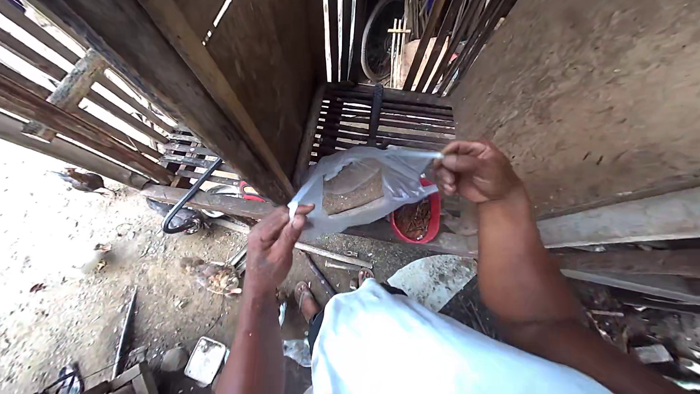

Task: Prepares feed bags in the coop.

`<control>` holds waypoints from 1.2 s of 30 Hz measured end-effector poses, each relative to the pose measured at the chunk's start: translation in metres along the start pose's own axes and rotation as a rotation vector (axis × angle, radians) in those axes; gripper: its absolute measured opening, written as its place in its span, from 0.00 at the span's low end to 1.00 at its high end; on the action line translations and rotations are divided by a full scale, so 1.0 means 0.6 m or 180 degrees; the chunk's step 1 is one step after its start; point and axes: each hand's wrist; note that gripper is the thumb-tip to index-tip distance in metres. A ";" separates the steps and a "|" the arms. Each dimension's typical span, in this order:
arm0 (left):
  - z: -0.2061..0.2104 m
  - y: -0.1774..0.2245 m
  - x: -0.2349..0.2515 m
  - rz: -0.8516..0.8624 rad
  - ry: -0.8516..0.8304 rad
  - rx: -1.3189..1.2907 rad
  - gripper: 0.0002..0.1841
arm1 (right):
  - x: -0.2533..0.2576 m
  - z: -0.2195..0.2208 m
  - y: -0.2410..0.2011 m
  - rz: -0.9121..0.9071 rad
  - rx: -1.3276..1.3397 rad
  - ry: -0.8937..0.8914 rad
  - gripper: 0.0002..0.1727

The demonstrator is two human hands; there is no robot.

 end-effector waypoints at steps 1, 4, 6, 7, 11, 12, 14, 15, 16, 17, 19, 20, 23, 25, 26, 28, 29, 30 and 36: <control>-0.002 0.000 0.005 0.0000 0.0037 0.0011 0.15 | 0.010 0.000 0.001 0.0121 -0.0054 0.0258 0.09; 0.005 -0.002 0.018 0.0060 -0.0057 0.0117 0.12 | 0.044 0.011 -0.019 0.0305 -0.0874 0.0980 0.10; 0.014 -0.002 0.020 0.0121 -0.0205 0.0027 0.12 | 0.048 0.029 -0.046 0.0054 -0.2028 0.1364 0.13; 0.017 0.000 0.021 0.0143 -0.0289 -0.0018 0.11 | 0.046 0.039 -0.061 -0.0334 -0.2480 0.1481 0.17; 0.022 0.010 0.015 0.0114 -0.0509 -0.0161 0.11 | 0.047 0.129 -0.105 -0.1742 -0.2086 0.0482 0.09; 0.023 0.013 0.014 0.0118 -0.0548 -0.0126 0.11 | 0.051 0.163 -0.097 -0.1572 -0.2146 -0.0009 0.08; 0.022 0.016 0.008 0.0116 -0.0640 -0.0027 0.11 | 0.071 0.208 -0.044 -0.0976 -0.2879 -0.0957 0.07; 0.021 0.015 0.003 0.0097 -0.0666 0.0008 0.12 | 0.081 0.220 -0.007 -0.0619 -0.3420 -0.1364 0.05; 0.019 0.013 -0.002 0.0069 -0.0676 0.0027 0.12 | 0.085 0.227 0.036 -0.0283 -0.3984 -0.1717 0.04; 0.016 0.011 -0.005 0.0035 -0.0669 0.0044 0.12 | 0.084 0.228 0.074 0.0018 -0.4420 -0.2000 0.05; 0.009 0.007 -0.011 -0.0056 -0.0605 0.0062 0.12 | 0.065 0.218 0.129 0.0260 -0.4770 -0.2105 0.05; 0.008 0.004 -0.014 -0.0117 -0.0555 0.0067 0.12 | 0.050 0.210 0.145 0.0217 -0.4768 -0.1976 0.06; 0.012 0.000 -0.010 -0.0356 -0.0361 0.0268 0.12 | 0.019 0.192 0.171 -0.0165 -0.4702 -0.1598 0.10; 0.016 -0.001 0.002 -0.0481 -0.0213 0.0581 0.11 | 0.014 0.186 0.179 -0.0332 -0.4626 -0.1475 0.09; 0.017 -0.002 0.011 -0.0507 -0.0110 0.0781 0.12 | 0.018 0.185 0.178 -0.0333 -0.4575 -0.1463 0.10; 0.021 -0.002 0.029 -0.0549 0.0154 0.1270 0.12 | 0.034 0.183 0.167 -0.0262 -0.4483 -0.1481 0.10; 0.024 0.000 0.039 -0.0536 0.0302 0.1562 0.12 | 0.043 0.185 0.158 -0.0200 -0.4463 -0.1498 0.09; 0.026 0.006 0.049 -0.0485 0.0439 0.1873 0.13 | 0.052 0.188 0.148 -0.0154 -0.4459 -0.1502 0.09; 0.111 0.075 0.130 0.0444 0.0055 0.2463 0.12 | 0.047 0.206 0.133 0.0034 -0.4535 -0.1571 0.15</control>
Point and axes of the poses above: each hand's wrist, its own x-axis towards the middle knuckle, its own z-axis out of the palm, y = z × x, and after that the axes turned 12 degrees about -x, right-handed
